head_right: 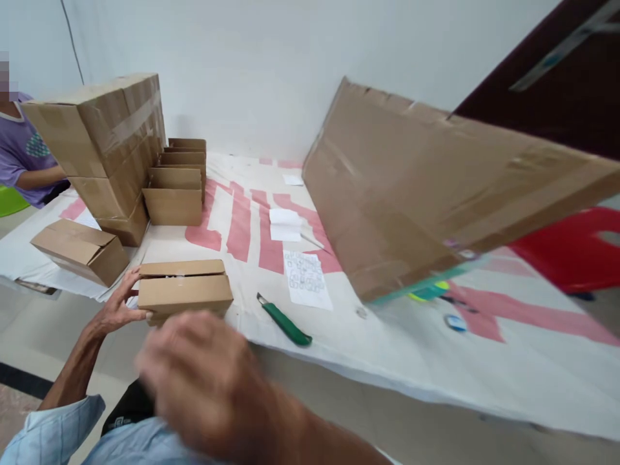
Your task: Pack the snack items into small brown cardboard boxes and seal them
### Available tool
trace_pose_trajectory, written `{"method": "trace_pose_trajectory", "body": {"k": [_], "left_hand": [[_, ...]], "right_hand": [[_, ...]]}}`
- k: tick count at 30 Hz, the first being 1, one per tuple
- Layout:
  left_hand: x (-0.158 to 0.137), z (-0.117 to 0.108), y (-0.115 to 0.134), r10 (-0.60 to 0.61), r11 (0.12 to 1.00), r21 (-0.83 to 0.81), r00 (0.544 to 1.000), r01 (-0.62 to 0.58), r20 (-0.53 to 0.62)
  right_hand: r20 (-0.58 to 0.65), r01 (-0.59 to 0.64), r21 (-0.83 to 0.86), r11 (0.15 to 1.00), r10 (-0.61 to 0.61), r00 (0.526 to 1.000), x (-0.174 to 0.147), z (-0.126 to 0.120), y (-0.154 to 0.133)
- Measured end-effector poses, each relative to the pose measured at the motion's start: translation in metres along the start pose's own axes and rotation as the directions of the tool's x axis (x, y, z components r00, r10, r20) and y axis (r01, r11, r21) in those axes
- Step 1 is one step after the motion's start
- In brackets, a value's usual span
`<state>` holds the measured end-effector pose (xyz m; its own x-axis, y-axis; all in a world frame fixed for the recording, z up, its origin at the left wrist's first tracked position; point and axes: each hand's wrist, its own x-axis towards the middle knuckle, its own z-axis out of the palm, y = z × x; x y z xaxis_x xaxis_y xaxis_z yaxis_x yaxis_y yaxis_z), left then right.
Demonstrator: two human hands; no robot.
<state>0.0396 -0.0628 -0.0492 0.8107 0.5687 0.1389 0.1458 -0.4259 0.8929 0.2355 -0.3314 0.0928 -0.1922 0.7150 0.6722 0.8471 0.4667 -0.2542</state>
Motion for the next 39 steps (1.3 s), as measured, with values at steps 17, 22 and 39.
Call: {"method": "trace_pose_trajectory", "body": {"k": [17,22,39], "left_hand": [[0.004,0.017,0.023,0.015,0.998,-0.063,0.999,-0.013,0.044],[0.011,0.015,0.024,0.013,1.0,-0.029,0.999,-0.012,0.052],[0.026,0.012,0.031,-0.011,1.0,-0.009,0.996,0.012,0.094]], "right_hand": [[0.212,-0.377,-0.426,0.822,0.496,0.842,-0.019,0.06,0.119],[0.17,-0.425,-0.378,0.823,0.513,0.841,-0.018,0.061,0.115],[0.289,-0.56,0.121,0.82,0.51,0.81,0.021,0.069,0.12]]}}
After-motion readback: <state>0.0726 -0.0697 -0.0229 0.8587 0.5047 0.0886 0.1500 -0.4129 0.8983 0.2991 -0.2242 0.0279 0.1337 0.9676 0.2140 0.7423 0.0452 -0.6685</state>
